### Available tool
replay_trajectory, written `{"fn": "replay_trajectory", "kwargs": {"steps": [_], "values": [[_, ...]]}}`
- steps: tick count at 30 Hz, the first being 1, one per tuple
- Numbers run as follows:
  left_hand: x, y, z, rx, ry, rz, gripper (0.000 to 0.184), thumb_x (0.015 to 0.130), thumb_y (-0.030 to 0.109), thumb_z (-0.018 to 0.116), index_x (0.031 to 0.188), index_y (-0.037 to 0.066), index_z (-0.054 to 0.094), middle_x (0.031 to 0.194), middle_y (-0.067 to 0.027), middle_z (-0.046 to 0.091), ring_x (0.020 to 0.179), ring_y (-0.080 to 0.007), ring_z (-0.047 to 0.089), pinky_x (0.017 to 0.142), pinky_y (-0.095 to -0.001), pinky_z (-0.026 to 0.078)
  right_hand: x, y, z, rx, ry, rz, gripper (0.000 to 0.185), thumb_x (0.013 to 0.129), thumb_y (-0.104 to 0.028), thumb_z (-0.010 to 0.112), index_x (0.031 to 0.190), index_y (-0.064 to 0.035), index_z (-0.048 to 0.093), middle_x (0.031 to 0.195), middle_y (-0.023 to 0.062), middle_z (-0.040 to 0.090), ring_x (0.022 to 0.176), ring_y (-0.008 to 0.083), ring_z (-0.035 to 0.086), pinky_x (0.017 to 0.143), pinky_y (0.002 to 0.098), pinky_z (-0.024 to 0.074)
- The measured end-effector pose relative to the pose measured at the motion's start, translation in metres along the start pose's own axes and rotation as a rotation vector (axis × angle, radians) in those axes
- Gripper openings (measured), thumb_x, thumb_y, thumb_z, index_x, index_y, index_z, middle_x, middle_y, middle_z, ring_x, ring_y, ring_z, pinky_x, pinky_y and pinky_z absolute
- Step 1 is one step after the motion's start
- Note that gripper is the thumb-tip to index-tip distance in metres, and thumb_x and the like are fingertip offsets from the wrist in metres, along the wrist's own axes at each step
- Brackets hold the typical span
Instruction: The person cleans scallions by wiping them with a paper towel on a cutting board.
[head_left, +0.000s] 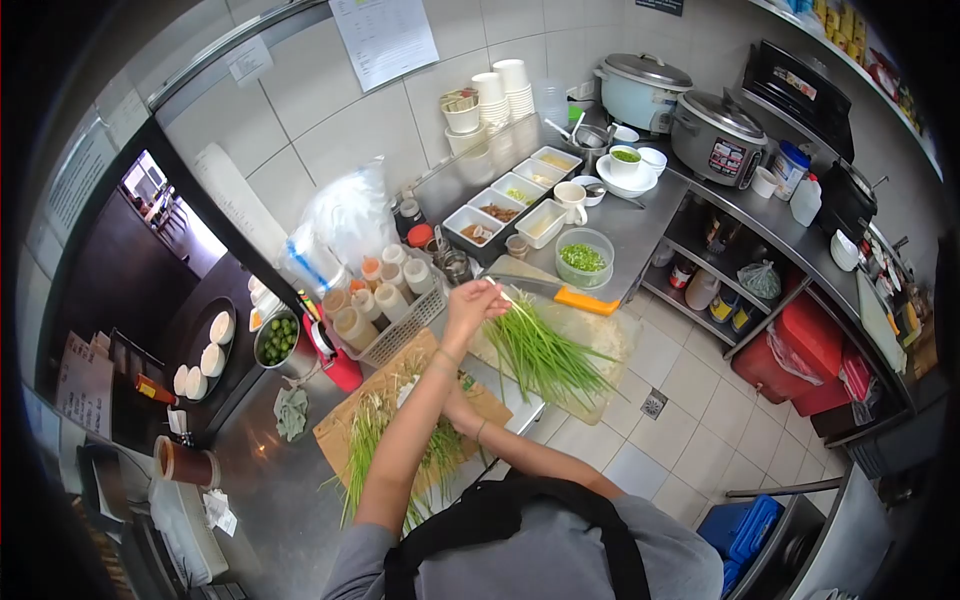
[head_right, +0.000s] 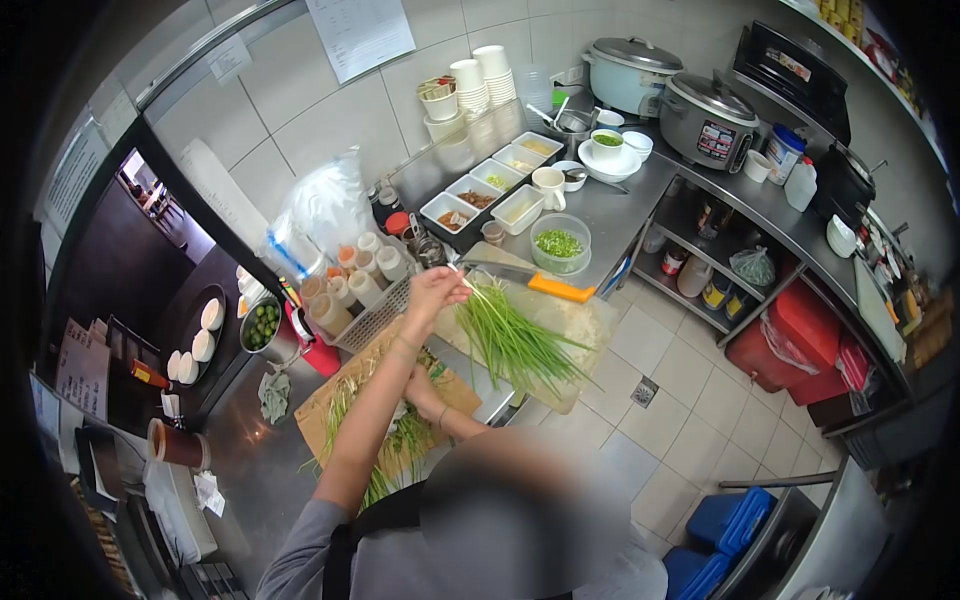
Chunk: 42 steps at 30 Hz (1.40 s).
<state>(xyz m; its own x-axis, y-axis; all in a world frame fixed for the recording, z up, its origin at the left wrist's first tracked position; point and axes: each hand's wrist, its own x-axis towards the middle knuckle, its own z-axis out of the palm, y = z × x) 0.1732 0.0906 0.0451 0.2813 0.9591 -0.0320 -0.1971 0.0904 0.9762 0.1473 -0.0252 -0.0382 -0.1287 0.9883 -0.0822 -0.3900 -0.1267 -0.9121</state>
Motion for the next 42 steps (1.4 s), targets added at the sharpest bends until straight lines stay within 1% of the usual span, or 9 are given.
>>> {"fn": "replay_trajectory", "kwargs": {"steps": [2,8,14,17,23,28,34,37,42], "values": [[0.036,-0.046,-0.01,0.076,0.037,-0.043,0.016,0.082,0.011,0.059,0.083,-0.005,0.056,0.074,-0.0111,0.061,0.065,-0.0189,0.064,0.051,-0.0238,0.051,-0.005,-0.005,-0.001,0.011,0.035,0.011,0.028,0.08,-0.007,0.057,0.105,0.005,0.051,0.102,0.0091,0.057,0.092,0.0153,0.052,0.079,0.0292,0.0433],[0.063,-0.086,-0.038,0.227,0.153,-0.077,0.023,0.083,0.013,0.058,0.093,-0.007,0.055,0.084,-0.0117,0.061,0.068,-0.0175,0.064,0.051,-0.0221,0.051,-0.005,-0.003,-0.003,0.017,0.02,0.025,0.025,0.082,-0.008,0.056,0.104,0.0029,0.052,0.1,0.0069,0.058,0.087,0.0142,0.053,0.075,0.028,0.0443],[-0.033,-0.009,-0.106,0.358,0.167,0.128,0.026,0.081,0.012,0.058,0.104,-0.001,0.058,0.095,-0.0058,0.062,0.079,-0.0114,0.06,0.063,-0.025,0.049,0.029,0.019,-0.022,0.272,-0.149,0.285,0.005,0.086,-0.014,0.051,0.088,-0.01,0.053,0.072,-0.0022,0.05,0.061,0.008,0.046,0.062,0.0234,0.0425],[-0.097,-0.001,-0.172,0.541,0.223,0.262,0.033,0.079,0.012,0.06,0.11,0.001,0.055,0.102,-0.0071,0.06,0.093,-0.0152,0.056,0.079,-0.0283,0.045,0.034,0.008,-0.022,0.367,-0.204,0.339,0.006,0.086,-0.013,0.051,0.092,-0.0106,0.052,0.076,-0.0024,0.052,0.066,0.009,0.049,0.065,0.0238,0.0433],[-0.179,-0.025,-0.174,0.526,0.155,0.039,0.053,0.075,0.012,0.065,0.122,0.0,0.044,0.111,-0.01,0.053,0.104,-0.0167,0.047,0.084,-0.0285,0.041,0.031,-0.033,-0.001,0.365,-0.426,0.322,0.017,0.085,-0.005,0.048,0.101,-0.0064,0.053,0.088,0.0026,0.058,0.079,0.0123,0.055,0.072,0.0256,0.0443],[-0.189,-0.035,-0.171,0.317,0.285,0.058,0.024,0.071,0.01,0.067,0.091,0.001,0.058,0.082,-0.0018,0.06,0.07,-0.0105,0.054,0.065,-0.0254,0.044,0.034,-0.052,0.004,0.061,-0.581,0.156,0.021,0.087,-0.014,0.044,0.091,0.0002,0.058,0.087,0.0055,0.061,0.081,0.0154,0.057,0.078,0.027,0.0421],[-0.185,-0.038,-0.161,0.71,0.463,0.203,0.022,0.066,0.012,0.069,0.081,0.001,0.056,0.073,-0.0061,0.059,0.067,-0.0138,0.055,0.063,-0.0275,0.043,0.037,-0.061,0.007,-0.771,-0.56,-0.077,0.016,0.079,-0.014,0.059,0.089,-0.0025,0.063,0.077,0.006,0.062,0.074,0.014,0.057,0.069,0.0252,0.0421],[-0.183,-0.04,-0.157,0.619,0.451,0.23,0.024,0.066,0.01,0.07,0.081,0.002,0.053,0.074,-0.0055,0.059,0.068,-0.0142,0.055,0.064,-0.0281,0.043,0.052,-0.033,0.002,-0.862,-0.582,-0.517,0.016,0.074,-0.011,0.064,0.089,-0.0042,0.064,0.074,0.0027,0.06,0.068,0.01,0.053,0.062,0.0231,0.0404],[-0.183,-0.044,-0.166,0.213,0.372,0.241,0.025,0.068,-0.001,0.068,0.086,0.002,0.052,0.079,-0.0042,0.06,0.07,-0.0106,0.056,0.064,-0.023,0.045,0.064,-0.038,-0.01,-0.703,-0.481,-0.344,0.019,0.073,-0.005,0.063,0.091,-0.0006,0.061,0.071,0.0046,0.058,0.065,0.0089,0.051,0.058,0.0235,0.0387]]}}
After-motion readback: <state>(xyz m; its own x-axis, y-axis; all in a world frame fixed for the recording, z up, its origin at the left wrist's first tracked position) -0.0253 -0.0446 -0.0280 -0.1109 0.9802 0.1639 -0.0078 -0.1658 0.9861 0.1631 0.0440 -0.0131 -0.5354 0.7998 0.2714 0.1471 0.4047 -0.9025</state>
